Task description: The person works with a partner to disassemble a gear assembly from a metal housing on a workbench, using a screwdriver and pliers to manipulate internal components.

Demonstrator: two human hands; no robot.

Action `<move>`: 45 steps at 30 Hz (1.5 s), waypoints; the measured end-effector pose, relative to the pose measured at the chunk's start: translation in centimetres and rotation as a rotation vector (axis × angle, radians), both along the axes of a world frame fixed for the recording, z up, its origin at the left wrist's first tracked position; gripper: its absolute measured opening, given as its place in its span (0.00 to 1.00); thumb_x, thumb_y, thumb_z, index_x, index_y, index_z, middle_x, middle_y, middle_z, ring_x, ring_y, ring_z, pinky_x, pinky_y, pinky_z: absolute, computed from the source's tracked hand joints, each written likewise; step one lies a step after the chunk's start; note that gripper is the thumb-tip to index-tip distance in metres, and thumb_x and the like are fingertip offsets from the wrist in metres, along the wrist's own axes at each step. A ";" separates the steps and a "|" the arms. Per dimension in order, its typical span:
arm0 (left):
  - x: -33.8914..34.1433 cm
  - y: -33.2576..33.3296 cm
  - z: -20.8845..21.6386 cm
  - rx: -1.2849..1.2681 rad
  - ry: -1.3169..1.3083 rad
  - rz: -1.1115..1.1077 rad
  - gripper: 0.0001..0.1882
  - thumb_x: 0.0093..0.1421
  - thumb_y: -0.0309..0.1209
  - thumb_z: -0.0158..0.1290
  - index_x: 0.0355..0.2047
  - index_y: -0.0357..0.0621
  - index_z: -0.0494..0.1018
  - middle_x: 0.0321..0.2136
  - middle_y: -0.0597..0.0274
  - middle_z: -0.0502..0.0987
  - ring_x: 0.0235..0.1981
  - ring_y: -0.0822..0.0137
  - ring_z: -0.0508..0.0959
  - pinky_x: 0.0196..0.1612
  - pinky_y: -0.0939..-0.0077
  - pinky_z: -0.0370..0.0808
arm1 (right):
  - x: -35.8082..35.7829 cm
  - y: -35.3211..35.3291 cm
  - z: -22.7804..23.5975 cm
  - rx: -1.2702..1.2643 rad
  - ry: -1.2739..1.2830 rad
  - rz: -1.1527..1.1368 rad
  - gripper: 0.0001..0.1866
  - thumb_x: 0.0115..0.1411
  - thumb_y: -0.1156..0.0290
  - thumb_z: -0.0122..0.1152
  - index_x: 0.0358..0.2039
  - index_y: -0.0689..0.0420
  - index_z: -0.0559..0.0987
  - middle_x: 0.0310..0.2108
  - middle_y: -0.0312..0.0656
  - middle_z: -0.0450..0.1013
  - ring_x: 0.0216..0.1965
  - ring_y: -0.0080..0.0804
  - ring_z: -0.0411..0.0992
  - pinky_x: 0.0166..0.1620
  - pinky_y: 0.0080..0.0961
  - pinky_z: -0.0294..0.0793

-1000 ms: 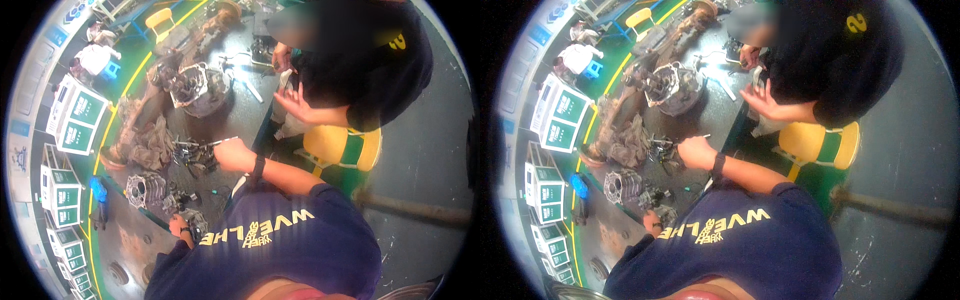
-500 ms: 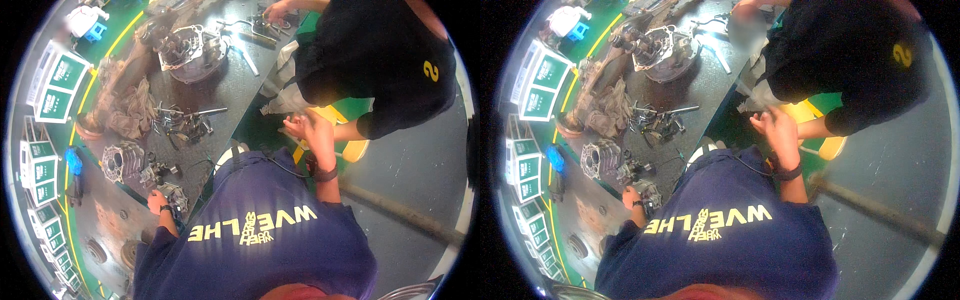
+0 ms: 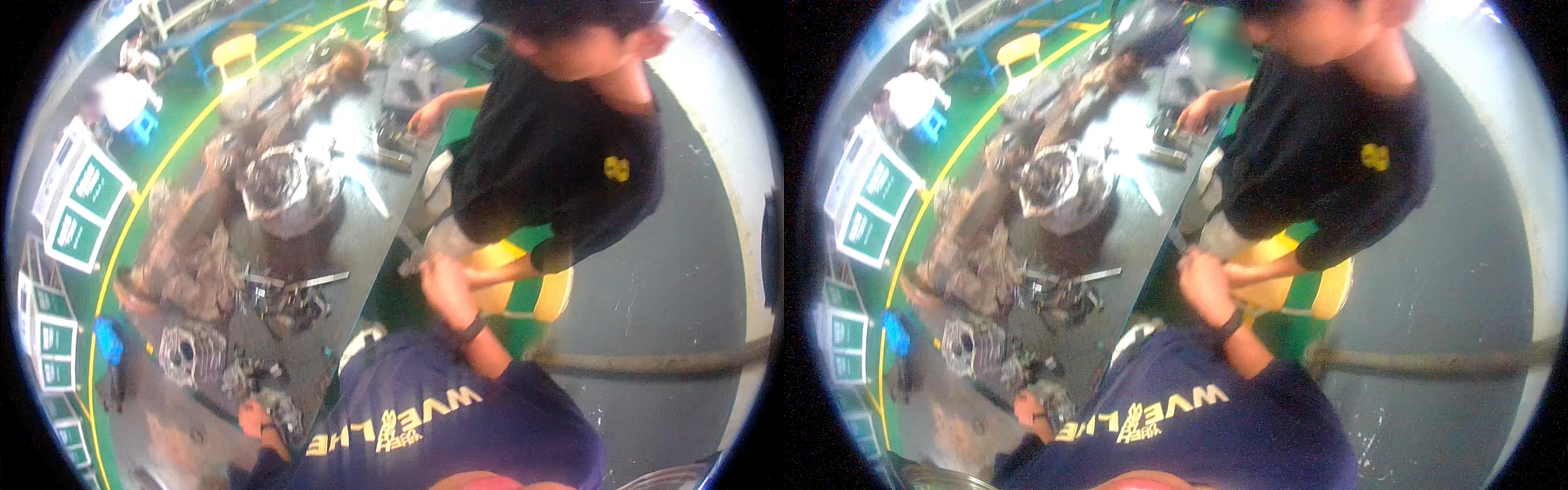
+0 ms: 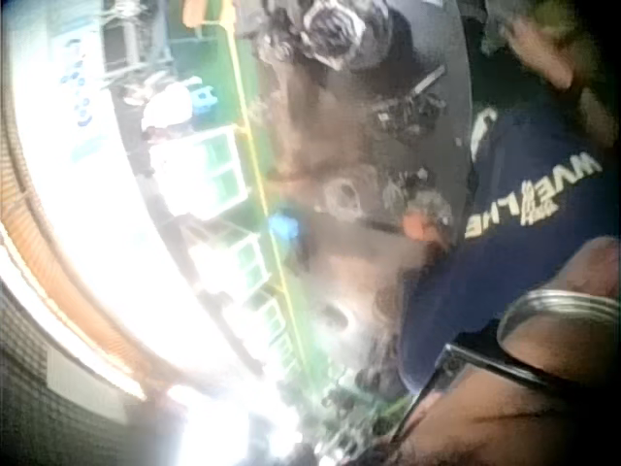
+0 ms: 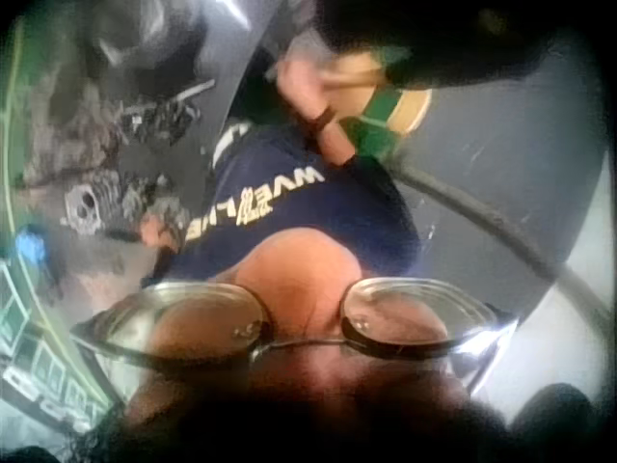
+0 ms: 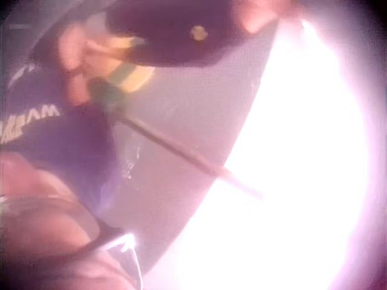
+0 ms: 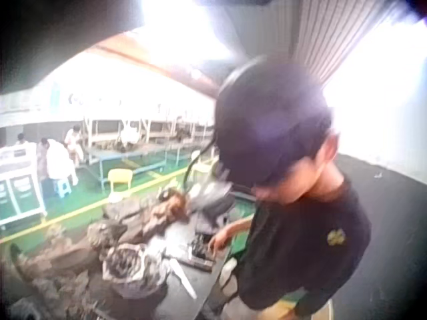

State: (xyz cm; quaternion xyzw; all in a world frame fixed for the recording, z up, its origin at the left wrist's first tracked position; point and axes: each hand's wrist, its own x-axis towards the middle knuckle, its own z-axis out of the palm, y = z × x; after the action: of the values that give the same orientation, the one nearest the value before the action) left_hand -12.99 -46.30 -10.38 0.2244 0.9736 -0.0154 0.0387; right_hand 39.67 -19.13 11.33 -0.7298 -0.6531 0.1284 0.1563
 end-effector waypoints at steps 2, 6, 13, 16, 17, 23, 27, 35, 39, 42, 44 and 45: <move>-1.3 -1.6 -0.5 0.001 0.069 0.046 0.20 0.64 0.48 0.51 0.38 0.48 0.85 0.36 0.50 0.86 0.37 0.43 0.85 0.39 0.44 0.80 | -3.4 -1.1 0.6 0.021 0.201 0.097 0.14 0.67 0.64 0.59 0.41 0.64 0.81 0.37 0.64 0.80 0.42 0.63 0.80 0.46 0.55 0.79; -0.1 -0.1 -0.3 0.027 0.072 0.002 0.19 0.65 0.46 0.50 0.37 0.48 0.85 0.35 0.50 0.86 0.37 0.43 0.84 0.38 0.42 0.79 | -5.3 -2.1 2.0 -0.029 0.301 0.241 0.14 0.67 0.63 0.59 0.42 0.61 0.82 0.35 0.60 0.80 0.41 0.63 0.80 0.45 0.55 0.79; 0.3 -0.4 0.5 0.012 0.083 0.015 0.20 0.66 0.47 0.49 0.38 0.49 0.85 0.38 0.53 0.86 0.40 0.45 0.84 0.40 0.44 0.79 | -7.4 -1.9 1.4 -0.177 0.101 0.425 0.12 0.61 0.63 0.62 0.34 0.60 0.81 0.29 0.59 0.79 0.35 0.61 0.81 0.39 0.57 0.79; 0.7 0.2 0.8 0.012 0.067 0.005 0.20 0.66 0.47 0.49 0.40 0.49 0.86 0.40 0.52 0.86 0.42 0.45 0.84 0.42 0.44 0.79 | -8.3 -1.0 1.0 -0.137 0.049 0.481 0.07 0.56 0.70 0.58 0.28 0.61 0.80 0.25 0.58 0.79 0.30 0.59 0.81 0.35 0.52 0.81; 0.5 0.0 0.6 -0.012 0.074 0.011 0.20 0.66 0.47 0.49 0.40 0.49 0.86 0.40 0.52 0.86 0.42 0.45 0.84 0.42 0.44 0.79 | -8.9 -1.0 1.3 -0.159 0.061 0.488 0.07 0.56 0.70 0.58 0.28 0.61 0.80 0.25 0.58 0.79 0.30 0.59 0.81 0.35 0.52 0.81; 0.1 0.1 0.0 -0.033 0.054 0.048 0.20 0.66 0.48 0.49 0.39 0.50 0.85 0.41 0.51 0.86 0.43 0.45 0.83 0.42 0.43 0.78 | -13.0 -0.2 2.0 -0.187 0.004 0.639 0.08 0.52 0.70 0.61 0.26 0.61 0.84 0.27 0.57 0.81 0.29 0.55 0.83 0.35 0.48 0.83; -0.1 0.2 0.1 0.006 0.068 0.004 0.21 0.67 0.48 0.48 0.39 0.49 0.85 0.38 0.49 0.86 0.41 0.42 0.84 0.42 0.42 0.78 | -13.2 -0.1 1.5 -0.112 0.057 0.680 0.06 0.52 0.72 0.61 0.27 0.62 0.80 0.24 0.57 0.79 0.27 0.55 0.82 0.31 0.47 0.82; 0.2 -0.5 0.9 -0.062 0.042 0.012 0.22 0.67 0.49 0.47 0.40 0.48 0.84 0.38 0.50 0.86 0.41 0.43 0.84 0.42 0.42 0.79 | -12.8 0.5 2.4 -0.183 0.024 0.673 0.07 0.51 0.72 0.64 0.26 0.61 0.84 0.28 0.55 0.81 0.31 0.54 0.83 0.35 0.47 0.83; 0.4 0.5 0.9 0.022 -0.018 -0.011 0.25 0.67 0.50 0.47 0.42 0.43 0.85 0.42 0.44 0.85 0.43 0.38 0.84 0.46 0.43 0.79 | -12.6 0.7 1.6 -0.162 0.042 0.652 0.06 0.51 0.72 0.64 0.25 0.62 0.84 0.28 0.55 0.82 0.31 0.54 0.83 0.35 0.47 0.83; 0.3 0.2 1.1 -0.015 -0.007 0.057 0.25 0.67 0.49 0.46 0.41 0.42 0.84 0.41 0.43 0.85 0.43 0.38 0.84 0.46 0.43 0.79 | -13.1 0.4 1.6 -0.151 0.040 0.654 0.07 0.51 0.72 0.64 0.26 0.62 0.84 0.29 0.54 0.82 0.31 0.53 0.83 0.35 0.47 0.83; 0.4 0.1 1.1 -0.002 0.027 0.017 0.23 0.67 0.49 0.47 0.39 0.48 0.85 0.38 0.49 0.86 0.42 0.43 0.84 0.43 0.43 0.79 | -13.0 0.4 1.8 -0.137 0.041 0.681 0.07 0.51 0.71 0.64 0.26 0.61 0.84 0.29 0.54 0.82 0.32 0.53 0.83 0.35 0.47 0.83; 0.4 0.3 1.0 -0.003 0.027 0.018 0.23 0.67 0.49 0.47 0.39 0.48 0.85 0.38 0.49 0.86 0.42 0.43 0.84 0.43 0.43 0.79 | -13.0 0.4 1.8 -0.139 0.042 0.682 0.07 0.51 0.71 0.64 0.26 0.61 0.84 0.29 0.54 0.82 0.32 0.53 0.83 0.35 0.47 0.83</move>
State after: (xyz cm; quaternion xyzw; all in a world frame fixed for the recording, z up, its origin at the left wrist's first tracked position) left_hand -12.56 -46.05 -9.34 0.2154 0.9760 -0.0197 0.0260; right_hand 26.65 -18.73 13.11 -0.4758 -0.8456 0.2322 0.0677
